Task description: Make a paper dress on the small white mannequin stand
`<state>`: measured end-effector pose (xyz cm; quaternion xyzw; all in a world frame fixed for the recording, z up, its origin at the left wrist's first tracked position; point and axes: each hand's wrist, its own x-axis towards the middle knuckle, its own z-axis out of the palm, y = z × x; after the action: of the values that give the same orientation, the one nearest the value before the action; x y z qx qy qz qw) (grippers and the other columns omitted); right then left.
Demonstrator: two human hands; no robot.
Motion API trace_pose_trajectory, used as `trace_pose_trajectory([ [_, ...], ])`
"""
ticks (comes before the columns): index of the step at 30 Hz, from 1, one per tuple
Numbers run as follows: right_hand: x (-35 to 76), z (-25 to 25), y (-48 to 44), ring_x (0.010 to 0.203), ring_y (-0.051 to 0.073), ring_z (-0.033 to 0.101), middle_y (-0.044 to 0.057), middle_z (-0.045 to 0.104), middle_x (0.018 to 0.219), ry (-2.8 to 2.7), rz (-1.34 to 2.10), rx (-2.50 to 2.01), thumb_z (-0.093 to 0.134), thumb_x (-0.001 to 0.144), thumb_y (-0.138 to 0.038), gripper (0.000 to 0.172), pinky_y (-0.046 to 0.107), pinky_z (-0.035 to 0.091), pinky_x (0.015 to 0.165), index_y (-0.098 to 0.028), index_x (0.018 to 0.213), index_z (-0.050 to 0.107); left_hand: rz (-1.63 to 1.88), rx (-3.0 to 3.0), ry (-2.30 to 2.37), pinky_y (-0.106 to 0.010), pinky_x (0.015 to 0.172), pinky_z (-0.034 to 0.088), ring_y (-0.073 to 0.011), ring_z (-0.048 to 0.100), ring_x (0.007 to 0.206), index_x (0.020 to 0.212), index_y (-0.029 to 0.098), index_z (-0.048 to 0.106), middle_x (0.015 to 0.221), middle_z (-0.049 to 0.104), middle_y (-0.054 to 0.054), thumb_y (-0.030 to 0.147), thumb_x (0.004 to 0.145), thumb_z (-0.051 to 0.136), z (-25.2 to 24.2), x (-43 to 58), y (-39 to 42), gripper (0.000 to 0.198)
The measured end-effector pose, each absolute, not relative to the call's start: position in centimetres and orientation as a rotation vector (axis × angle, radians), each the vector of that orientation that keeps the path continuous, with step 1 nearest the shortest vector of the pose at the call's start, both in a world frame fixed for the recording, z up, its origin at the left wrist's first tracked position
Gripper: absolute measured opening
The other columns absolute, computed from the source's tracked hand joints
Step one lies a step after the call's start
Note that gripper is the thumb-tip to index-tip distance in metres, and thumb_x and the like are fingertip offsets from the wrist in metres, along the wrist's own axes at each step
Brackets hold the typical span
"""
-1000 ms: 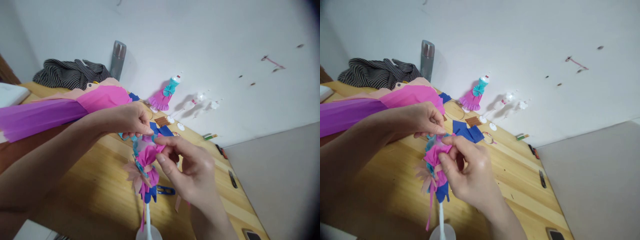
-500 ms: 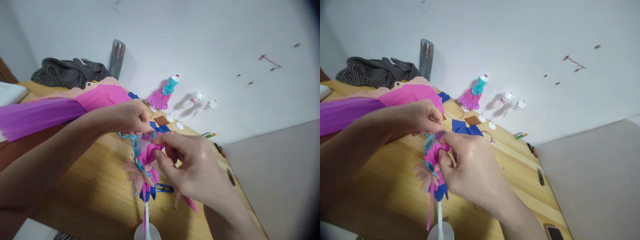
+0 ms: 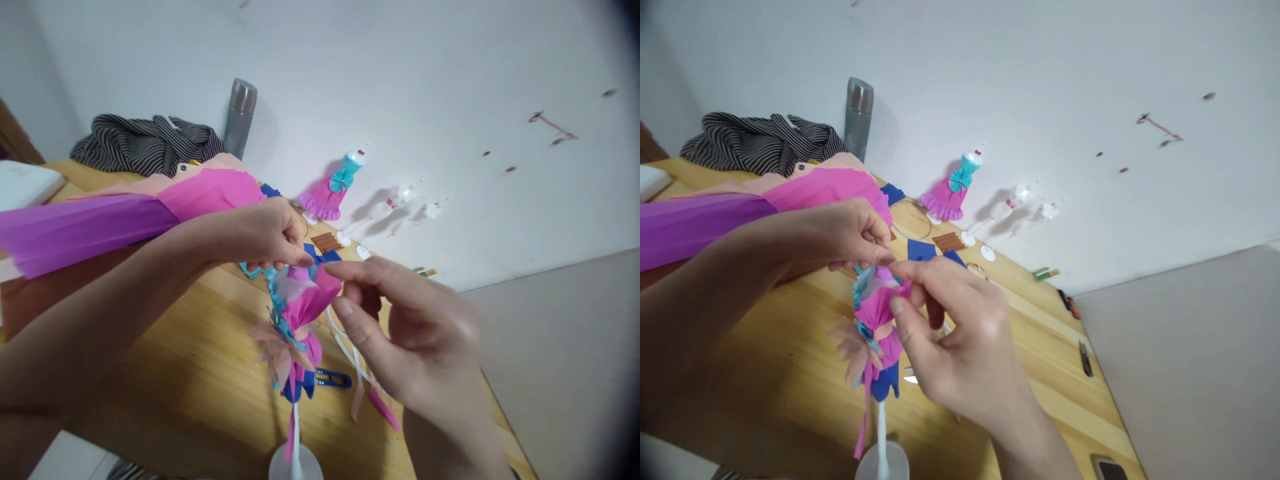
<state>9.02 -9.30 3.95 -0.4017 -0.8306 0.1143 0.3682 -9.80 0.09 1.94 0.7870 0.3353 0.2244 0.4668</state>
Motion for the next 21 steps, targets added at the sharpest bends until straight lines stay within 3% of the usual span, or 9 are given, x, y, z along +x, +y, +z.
trace_pose_trajectory([
  [3, 9.6, 5.1, -8.4, 0.082, 0.020, 0.062, 0.009, 0.066, 0.101, -2.380, 0.113, -0.831, 0.063, 0.080, -0.012, 0.029, 0.035, 0.050, 0.068, -0.021, 0.107, 0.067, 0.553, 1.916, 0.868, -0.014, 0.031, 0.027, -0.0026, 0.036, 0.032, 0.060, 0.012, 0.060, 0.041, 0.042, 0.006, 0.026, 0.077, 0.063, 2.2, -9.7, -0.2, 0.022],
  [5, 9.8, 5.7, -7.6, 0.088, 0.023, 0.060, 0.009, 0.066, 0.109, -2.525, 0.015, -0.717, 0.063, 0.081, -0.015, 0.028, 0.040, 0.049, 0.076, -0.022, 0.107, 0.067, 0.549, 1.911, 0.903, -0.014, 0.032, 0.027, -0.0023, 0.036, 0.033, 0.060, 0.012, 0.060, 0.041, 0.042, 0.006, 0.020, 0.076, 0.061, 2.4, -9.6, -0.4, 0.019],
  [9, 9.7, 6.1, -6.5, 0.087, 0.023, 0.055, 0.007, 0.067, 0.098, -2.680, -0.075, -0.672, 0.060, 0.086, -0.021, 0.020, 0.043, 0.046, 0.078, -0.023, 0.105, 0.068, 0.539, 1.902, 0.908, -0.015, 0.033, 0.027, -0.0030, 0.037, 0.034, 0.061, 0.011, 0.062, 0.042, 0.044, 0.005, 0.016, 0.074, 0.060, 2.7, -9.6, -0.6, 0.014],
  [12, 9.4, 6.3, -6.4, 0.085, 0.023, 0.053, 0.007, 0.067, 0.092, -2.717, -0.062, -0.684, 0.055, 0.089, -0.021, 0.013, 0.042, 0.045, 0.077, -0.021, 0.090, 0.068, 0.529, 1.872, 0.897, -0.016, 0.033, 0.028, -0.0035, 0.037, 0.034, 0.064, 0.011, 0.063, 0.042, 0.044, 0.005, 0.017, 0.075, 0.060, 2.5, -9.6, -0.5, 0.013],
  [15, 9.3, 6.2, -6.3, 0.080, 0.021, 0.054, 0.006, 0.067, 0.085, -2.696, 0.003, -0.654, 0.053, 0.090, -0.018, 0.017, 0.040, 0.045, 0.076, -0.021, 0.078, 0.064, 0.538, 1.867, 0.879, -0.016, 0.032, 0.027, -0.0036, 0.037, 0.032, 0.063, 0.012, 0.063, 0.041, 0.045, 0.005, 0.017, 0.073, 0.061, 2.4, -9.7, -0.4, 0.011],
  [19, 9.4, 5.9, -6.1, 0.082, 0.020, 0.058, 0.006, 0.069, 0.091, -2.678, 0.077, -0.607, 0.056, 0.088, -0.016, 0.010, 0.041, 0.048, 0.081, -0.021, 0.087, 0.064, 0.561, 1.865, 0.856, -0.016, 0.034, 0.027, -0.0032, 0.037, 0.033, 0.060, 0.012, 0.061, 0.041, 0.045, 0.005, 0.015, 0.072, 0.060, 2.3, -9.8, -0.3, 0.012],
  [21, 9.4, 5.8, -6.0, 0.093, 0.022, 0.060, 0.007, 0.069, 0.102, -2.693, 0.104, -0.579, 0.056, 0.087, -0.014, 0.017, 0.043, 0.048, 0.087, -0.022, 0.099, 0.064, 0.543, 1.849, 0.862, -0.017, 0.034, 0.027, -0.0034, 0.037, 0.033, 0.056, 0.013, 0.058, 0.040, 0.043, 0.005, 0.010, 0.070, 0.057, 2.3, -9.8, -0.4, 0.014],
])
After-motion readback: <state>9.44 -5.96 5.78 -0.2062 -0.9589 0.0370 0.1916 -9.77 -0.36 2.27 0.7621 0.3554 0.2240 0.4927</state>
